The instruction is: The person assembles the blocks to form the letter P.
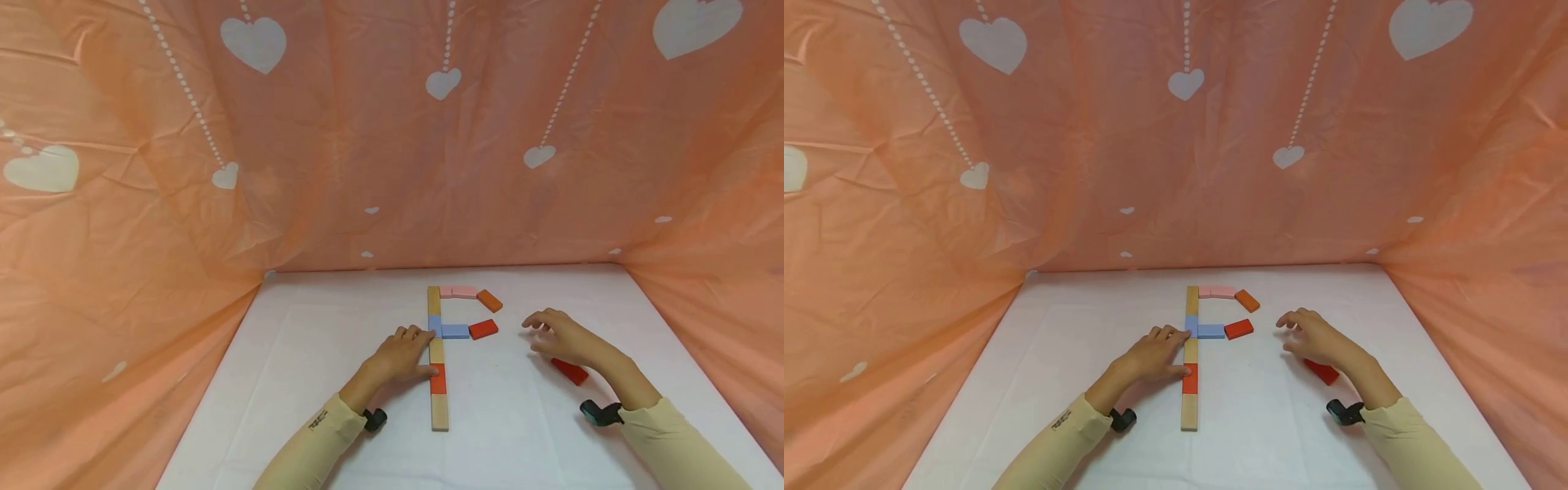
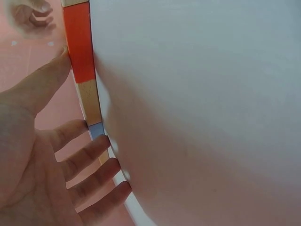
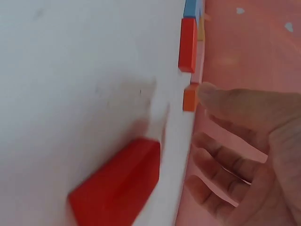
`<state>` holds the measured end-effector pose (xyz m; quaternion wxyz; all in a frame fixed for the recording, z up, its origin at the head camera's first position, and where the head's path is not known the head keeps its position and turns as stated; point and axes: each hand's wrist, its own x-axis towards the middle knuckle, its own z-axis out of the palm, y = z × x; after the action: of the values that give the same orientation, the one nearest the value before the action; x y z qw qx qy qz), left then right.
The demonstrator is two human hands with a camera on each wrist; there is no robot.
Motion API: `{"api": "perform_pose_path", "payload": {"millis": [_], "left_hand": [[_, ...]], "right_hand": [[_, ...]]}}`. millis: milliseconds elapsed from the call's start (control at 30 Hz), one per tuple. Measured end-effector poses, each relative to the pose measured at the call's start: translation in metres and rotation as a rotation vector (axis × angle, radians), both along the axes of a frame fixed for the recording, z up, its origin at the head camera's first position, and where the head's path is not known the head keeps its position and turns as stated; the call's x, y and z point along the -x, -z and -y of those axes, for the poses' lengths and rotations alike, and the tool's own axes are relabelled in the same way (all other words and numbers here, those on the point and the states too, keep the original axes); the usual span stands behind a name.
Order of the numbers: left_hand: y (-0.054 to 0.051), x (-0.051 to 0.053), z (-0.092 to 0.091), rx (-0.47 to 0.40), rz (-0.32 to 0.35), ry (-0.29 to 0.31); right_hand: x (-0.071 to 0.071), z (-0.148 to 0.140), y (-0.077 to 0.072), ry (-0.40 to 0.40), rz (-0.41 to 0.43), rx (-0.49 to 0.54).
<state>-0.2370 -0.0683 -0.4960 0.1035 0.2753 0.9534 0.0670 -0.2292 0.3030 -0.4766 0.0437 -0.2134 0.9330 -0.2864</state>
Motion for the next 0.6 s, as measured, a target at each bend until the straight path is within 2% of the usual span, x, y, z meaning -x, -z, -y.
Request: {"api": "perform_pose_path", "payload": {"millis": [233,600], "left_hand": [[-0.002,-0.001,0.0,0.002,-0.005,0.004],[-0.003,-0.002,-0.001,-0.007,0.007,-0.003]], "right_hand": [[-0.017,-0.023,0.001,-0.028,0.009,0.027],[-0.04,-0.047,0.003,-0.01,0.17,0.07]]}}
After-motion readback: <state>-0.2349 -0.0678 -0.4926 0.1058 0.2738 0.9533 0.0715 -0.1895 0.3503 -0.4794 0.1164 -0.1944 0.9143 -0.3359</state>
